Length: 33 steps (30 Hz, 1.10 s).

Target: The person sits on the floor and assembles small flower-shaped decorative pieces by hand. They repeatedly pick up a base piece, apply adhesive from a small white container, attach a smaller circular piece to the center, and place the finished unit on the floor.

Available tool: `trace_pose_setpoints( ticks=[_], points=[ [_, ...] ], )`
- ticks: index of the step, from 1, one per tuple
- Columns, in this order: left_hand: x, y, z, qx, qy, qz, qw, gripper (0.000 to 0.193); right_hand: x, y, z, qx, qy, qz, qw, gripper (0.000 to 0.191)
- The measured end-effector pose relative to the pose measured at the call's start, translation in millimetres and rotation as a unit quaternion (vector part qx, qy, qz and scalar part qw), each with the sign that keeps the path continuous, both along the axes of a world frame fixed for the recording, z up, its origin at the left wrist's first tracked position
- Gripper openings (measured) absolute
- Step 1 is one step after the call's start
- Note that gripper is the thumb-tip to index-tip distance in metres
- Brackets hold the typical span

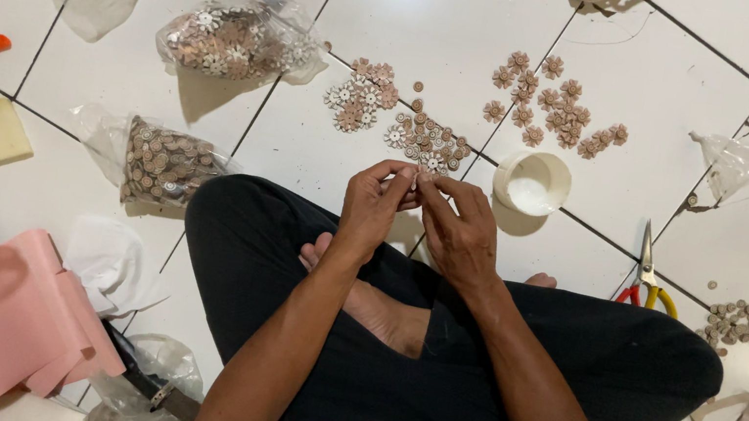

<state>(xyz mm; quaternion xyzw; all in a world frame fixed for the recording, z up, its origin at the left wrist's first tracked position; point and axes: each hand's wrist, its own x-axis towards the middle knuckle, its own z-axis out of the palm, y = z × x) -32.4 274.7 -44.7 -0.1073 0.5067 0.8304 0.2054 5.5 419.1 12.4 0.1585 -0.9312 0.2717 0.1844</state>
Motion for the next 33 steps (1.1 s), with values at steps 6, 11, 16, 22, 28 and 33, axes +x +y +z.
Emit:
trace_pose_setpoints(
  ticks=[6, 11, 16, 22, 28, 33],
  points=[
    [0.0, -0.4, 2.6, 0.001, 0.019, -0.005, 1.000, 0.023, -0.4, -2.3, 1.4, 0.027, 0.008, 0.002, 1.000, 0.050],
    [0.9, -1.5, 3.3, -0.041, 0.034, -0.013, 0.998, 0.024, -0.1, -0.9, -0.1, 0.052, 0.013, 0.007, 0.999, 0.048],
    [0.7, -0.2, 1.8, -0.036, 0.028, 0.002, 0.999, 0.025, 2.9, 2.6, -8.4, -0.002, 0.019, 0.003, 1.000, 0.038],
    [-2.5, -2.5, 4.5, 0.003, -0.016, 0.007, 1.000, 0.027, 6.7, 21.3, -22.4, -0.150, -0.018, -0.106, 0.983, 0.039],
    [-6.8, -6.7, 6.7, 0.006, -0.055, 0.054, 0.997, 0.030, -1.1, 27.2, -39.9, -0.148, -0.179, -0.147, 0.962, 0.043],
    [-7.7, -8.3, 8.9, 0.008, -0.063, 0.055, 0.997, 0.032, -11.3, 13.4, -50.6, -0.069, -0.168, -0.116, 0.977, 0.045]
  ],
)
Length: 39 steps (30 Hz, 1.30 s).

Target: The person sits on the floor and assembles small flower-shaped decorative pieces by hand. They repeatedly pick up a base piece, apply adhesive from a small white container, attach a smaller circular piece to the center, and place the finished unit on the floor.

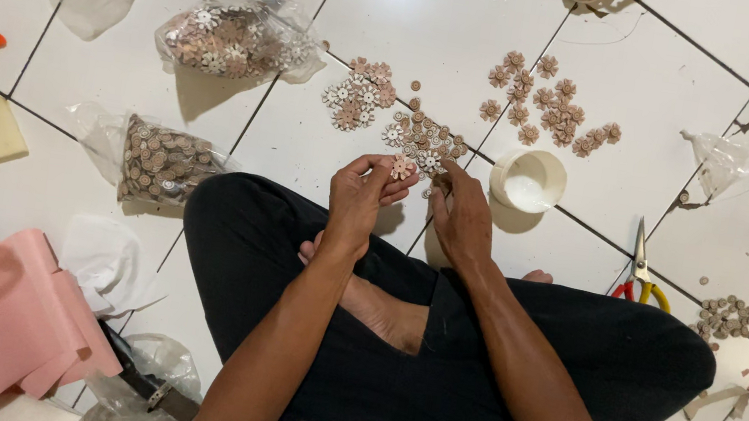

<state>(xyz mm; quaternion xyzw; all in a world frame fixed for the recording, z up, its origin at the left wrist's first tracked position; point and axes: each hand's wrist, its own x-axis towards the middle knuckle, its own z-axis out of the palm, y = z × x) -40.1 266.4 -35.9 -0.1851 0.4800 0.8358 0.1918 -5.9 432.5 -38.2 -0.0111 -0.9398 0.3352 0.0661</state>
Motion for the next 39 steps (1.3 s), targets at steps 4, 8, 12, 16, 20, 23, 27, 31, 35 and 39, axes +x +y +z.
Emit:
trace_pose_setpoints(
  ticks=[4, 8, 12, 16, 20, 23, 27, 31, 35, 39],
  points=[
    [1.0, -0.3, 2.7, 0.008, 0.019, -0.016, 1.000, 0.032, -3.7, -1.9, -1.0, 0.026, 0.003, 0.007, 1.000, 0.046],
    [0.2, 1.6, 2.6, -0.001, 0.023, -0.021, 1.000, 0.032, -3.6, 1.6, 0.2, 0.012, 0.004, 0.006, 1.000, 0.043],
    [0.3, 4.3, -1.8, -0.007, 0.035, -0.026, 0.999, 0.029, -3.3, 4.2, 12.0, -0.156, 0.016, -0.038, 0.987, 0.039],
    [2.3, 8.1, -8.3, -0.010, 0.050, -0.040, 0.998, 0.027, 3.2, -1.7, 24.4, -0.240, 0.060, -0.022, 0.969, 0.038],
    [4.6, 10.0, -12.9, -0.020, 0.059, -0.051, 0.997, 0.026, 0.7, -11.6, 25.3, -0.269, 0.057, -0.017, 0.961, 0.039],
    [5.5, 10.0, -14.0, -0.016, 0.059, -0.057, 0.997, 0.026, -0.2, -14.5, 24.6, -0.269, 0.074, -0.013, 0.960, 0.039],
    [5.6, 8.9, -13.5, -0.004, 0.047, -0.070, 0.996, 0.027, 2.5, -12.3, 29.0, -0.223, 0.130, 0.001, 0.966, 0.039],
    [5.7, 7.9, -12.7, 0.002, 0.053, -0.072, 0.996, 0.027, 6.6, -13.7, 35.6, -0.150, 0.146, 0.004, 0.978, 0.045],
    [6.5, 7.7, -11.6, 0.019, 0.063, -0.067, 0.996, 0.026, 5.4, -18.6, 36.9, -0.135, 0.142, 0.015, 0.981, 0.049],
    [7.7, 7.4, -8.6, 0.010, 0.065, -0.073, 0.995, 0.026, 5.0, -18.9, 36.4, -0.127, 0.153, 0.023, 0.980, 0.053]
  ],
)
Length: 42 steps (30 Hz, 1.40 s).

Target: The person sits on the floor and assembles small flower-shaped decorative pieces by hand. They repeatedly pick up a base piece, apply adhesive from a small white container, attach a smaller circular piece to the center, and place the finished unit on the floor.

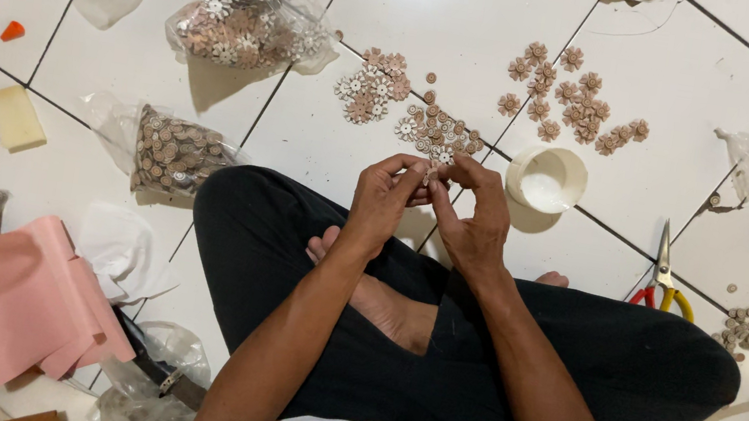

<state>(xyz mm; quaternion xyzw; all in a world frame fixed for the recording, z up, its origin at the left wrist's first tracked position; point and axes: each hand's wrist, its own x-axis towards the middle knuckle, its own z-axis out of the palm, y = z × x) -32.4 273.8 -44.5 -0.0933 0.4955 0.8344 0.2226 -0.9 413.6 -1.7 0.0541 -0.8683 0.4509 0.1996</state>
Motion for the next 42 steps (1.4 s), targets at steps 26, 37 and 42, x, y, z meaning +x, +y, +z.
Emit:
trace_pose_setpoints(
  ticks=[26, 37, 42],
  points=[
    [-0.9, -6.1, 8.1, 0.050, -0.028, -0.018, 0.998, 0.040, 3.6, 1.2, 0.8, 0.012, 0.030, -0.008, 0.999, 0.058],
    [0.9, -6.4, 6.7, 0.021, -0.026, -0.013, 0.999, 0.043, 5.9, 0.9, 1.1, -0.008, 0.001, -0.027, 1.000, 0.058],
    [3.6, -4.6, 3.1, 0.008, -0.016, -0.011, 1.000, 0.042, 0.1, 5.0, -10.0, -0.154, -0.106, -0.031, 0.982, 0.058]
  ],
)
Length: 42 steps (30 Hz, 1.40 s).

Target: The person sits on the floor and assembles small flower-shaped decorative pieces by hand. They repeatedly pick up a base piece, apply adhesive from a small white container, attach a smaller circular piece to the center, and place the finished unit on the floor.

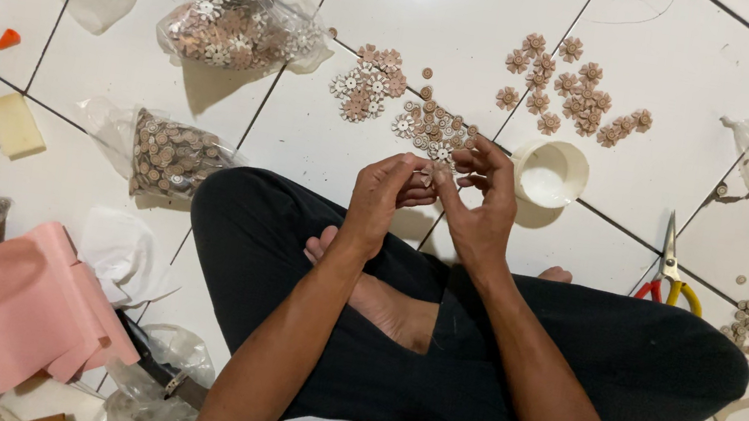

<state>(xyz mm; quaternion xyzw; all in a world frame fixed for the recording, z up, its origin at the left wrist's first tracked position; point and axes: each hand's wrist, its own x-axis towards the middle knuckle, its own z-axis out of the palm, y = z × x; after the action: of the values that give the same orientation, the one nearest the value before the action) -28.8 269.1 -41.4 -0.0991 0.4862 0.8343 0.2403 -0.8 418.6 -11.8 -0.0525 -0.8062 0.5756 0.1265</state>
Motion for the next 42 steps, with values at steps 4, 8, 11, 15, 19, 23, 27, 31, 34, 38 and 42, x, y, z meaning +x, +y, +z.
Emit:
trace_pose_setpoints(
  ticks=[4, 8, 11, 15, 19, 23, 27, 31, 34, 38, 42],
  points=[
    [-0.8, 1.0, 7.4, 0.016, 0.003, -0.004, 1.000, 0.035, -3.0, 7.2, -8.8, -0.134, -0.085, -0.001, 0.987, 0.050],
    [-2.9, 0.9, 16.1, -0.040, 0.020, -0.029, 0.999, 0.020, -4.2, 20.4, -13.8, -0.184, -0.084, -0.014, 0.979, 0.042],
    [-3.0, 1.6, 18.2, -0.043, 0.016, -0.028, 0.999, 0.018, -3.5, 24.4, -16.9, -0.191, -0.079, -0.009, 0.978, 0.042],
    [-2.4, 1.8, 17.2, -0.035, 0.017, -0.025, 0.999, 0.019, -2.4, 24.5, -19.6, -0.166, -0.098, -0.004, 0.981, 0.041],
    [-3.9, 1.6, 17.4, -0.024, 0.015, -0.036, 0.999, 0.024, -2.4, 26.6, -20.4, -0.172, -0.102, -0.004, 0.980, 0.039],
    [-4.9, 0.6, 19.0, -0.008, -0.004, -0.032, 0.999, 0.039, -2.0, 27.8, -21.5, -0.164, -0.102, 0.005, 0.981, 0.040],
    [-5.0, 0.4, 19.1, 0.009, 0.007, -0.046, 0.999, 0.039, -0.8, 25.2, -21.9, -0.188, -0.082, 0.023, 0.978, 0.040],
    [-4.0, -0.4, 17.9, -0.002, 0.009, -0.056, 0.998, 0.034, -1.9, 24.3, -18.1, -0.202, -0.084, 0.028, 0.975, 0.040],
    [-2.0, 0.8, 16.1, -0.013, 0.023, -0.071, 0.997, 0.030, -4.7, 25.3, -11.8, -0.211, -0.090, 0.038, 0.973, 0.042],
    [1.7, 4.1, 12.1, -0.003, 0.034, -0.108, 0.994, 0.026, -6.4, 25.5, -2.1, -0.243, -0.116, 0.069, 0.961, 0.051],
    [4.3, 3.9, 11.7, -0.040, 0.078, -0.163, 0.983, 0.025, -9.1, 21.9, 3.9, -0.239, -0.133, 0.070, 0.959, 0.054]
  ],
)
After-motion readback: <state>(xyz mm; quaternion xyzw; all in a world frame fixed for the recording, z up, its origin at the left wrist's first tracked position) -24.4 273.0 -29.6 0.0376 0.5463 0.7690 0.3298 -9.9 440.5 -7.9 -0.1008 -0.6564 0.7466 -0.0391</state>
